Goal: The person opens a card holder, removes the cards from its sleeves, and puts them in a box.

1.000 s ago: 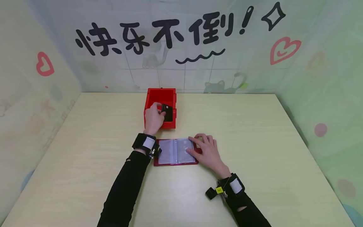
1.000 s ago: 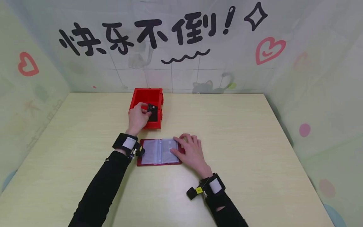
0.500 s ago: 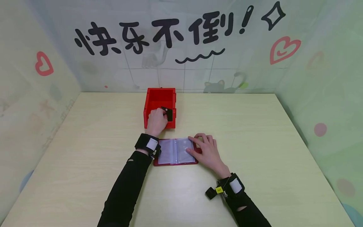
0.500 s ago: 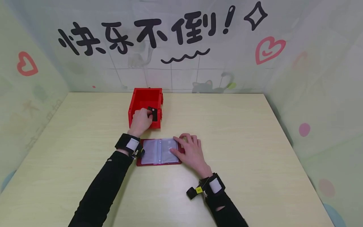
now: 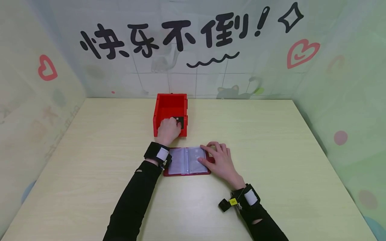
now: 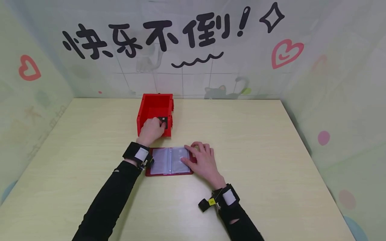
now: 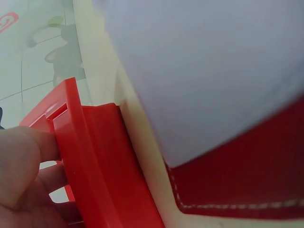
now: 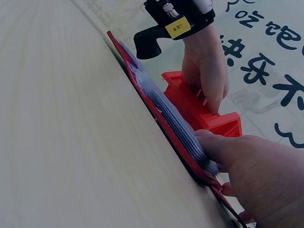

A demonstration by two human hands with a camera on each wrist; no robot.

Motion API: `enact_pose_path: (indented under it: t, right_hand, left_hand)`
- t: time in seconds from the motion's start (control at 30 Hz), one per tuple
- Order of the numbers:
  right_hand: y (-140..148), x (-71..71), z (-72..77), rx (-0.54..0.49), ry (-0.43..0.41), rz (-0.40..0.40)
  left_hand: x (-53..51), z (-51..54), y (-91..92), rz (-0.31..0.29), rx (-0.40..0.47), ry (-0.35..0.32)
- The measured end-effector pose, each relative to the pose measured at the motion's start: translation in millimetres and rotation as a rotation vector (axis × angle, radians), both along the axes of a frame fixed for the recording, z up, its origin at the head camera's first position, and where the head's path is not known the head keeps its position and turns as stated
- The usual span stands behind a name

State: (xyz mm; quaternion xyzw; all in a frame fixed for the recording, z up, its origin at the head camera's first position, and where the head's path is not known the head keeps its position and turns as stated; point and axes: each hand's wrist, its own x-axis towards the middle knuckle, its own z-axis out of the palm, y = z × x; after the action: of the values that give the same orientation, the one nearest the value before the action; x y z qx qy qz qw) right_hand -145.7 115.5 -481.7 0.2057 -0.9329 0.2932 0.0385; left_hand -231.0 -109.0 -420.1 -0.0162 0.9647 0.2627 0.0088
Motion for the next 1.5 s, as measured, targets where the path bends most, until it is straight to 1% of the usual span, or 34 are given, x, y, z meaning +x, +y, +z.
enact_pose_path:
  t: [0.13, 0.23, 0.33, 0.4, 0.43, 0.5, 0.57, 0.63, 0.7, 0.77, 0.83, 0.9, 1.0, 1.13, 1.3, 1.5]
  right_hand:
    - [-0.7, 0.5, -0.1, 0.003, -0.003, -0.004]
    - [-1.3, 0.9, -0.5, 0.007, -0.009, -0.003]
    - [-1.8, 1.4, -1.0, 0.006, -0.015, -0.002]
    - [-1.9, 1.7, -1.2, 0.008, -0.018, -0.003]
    - [-2.0, 1.8, -1.3, 0.009, -0.018, -0.004]
    - [-1.9, 2.4, -0.8, 0.011, -0.017, -0.008]
    - [-1.6, 2.2, -0.7, 0.017, -0.020, -0.012]
    - [-1.1, 2.0, 0.4, 0.019, -0.024, -0.017]
    - [-0.4, 1.3, 1.9, 0.022, -0.036, -0.021]
    - [0.2, 0.4, 4.3, 0.026, -0.052, -0.020]
    - [0.5, -0.8, 7.6, 0.028, -0.071, -0.012]
    - [0.6, -2.5, 11.1, 0.034, -0.090, -0.003]
    - [0.2, -6.0, 15.8, 0.051, -0.109, 0.019]
    - [-0.5, -11.4, 21.7, 0.076, -0.111, 0.049]
    - [-1.3, -20.8, 27.5, 0.112, -0.110, 0.080]
    - [-1.8, -33.3, 32.2, 0.132, -0.120, 0.119]
  left_hand:
    - [1.5, -0.4, -1.3, -0.016, -0.014, 0.013]
    - [6.0, -0.7, -2.9, -0.025, -0.003, 0.054]
    - [15.1, 0.2, -5.1, -0.026, 0.044, 0.129]
    - [23.6, 1.1, -7.1, -0.026, 0.089, 0.173]
    - [28.5, 2.2, -8.1, -0.031, 0.117, 0.188]
    - [38.4, 3.6, -10.7, -0.044, 0.179, 0.191]
    - [48.9, 4.8, -13.2, -0.070, 0.229, 0.165]
    - [59.1, 5.9, -15.5, -0.111, 0.278, 0.109]
    - [68.0, 5.6, -17.5, -0.152, 0.307, 0.041]
    - [75.0, 4.1, -18.7, -0.195, 0.327, -0.019]
    - [79.5, 1.3, -19.2, -0.218, 0.346, -0.070]
    - [82.5, -2.0, -19.2, -0.233, 0.357, -0.103]
    - [85.5, -6.8, -18.3, -0.248, 0.372, -0.135]
    - [87.9, -13.4, -16.1, -0.262, 0.380, -0.157]
    - [88.8, -17.3, -13.9, -0.245, 0.385, -0.177]
    - [89.1, -18.7, -14.1, -0.227, 0.391, -0.196]
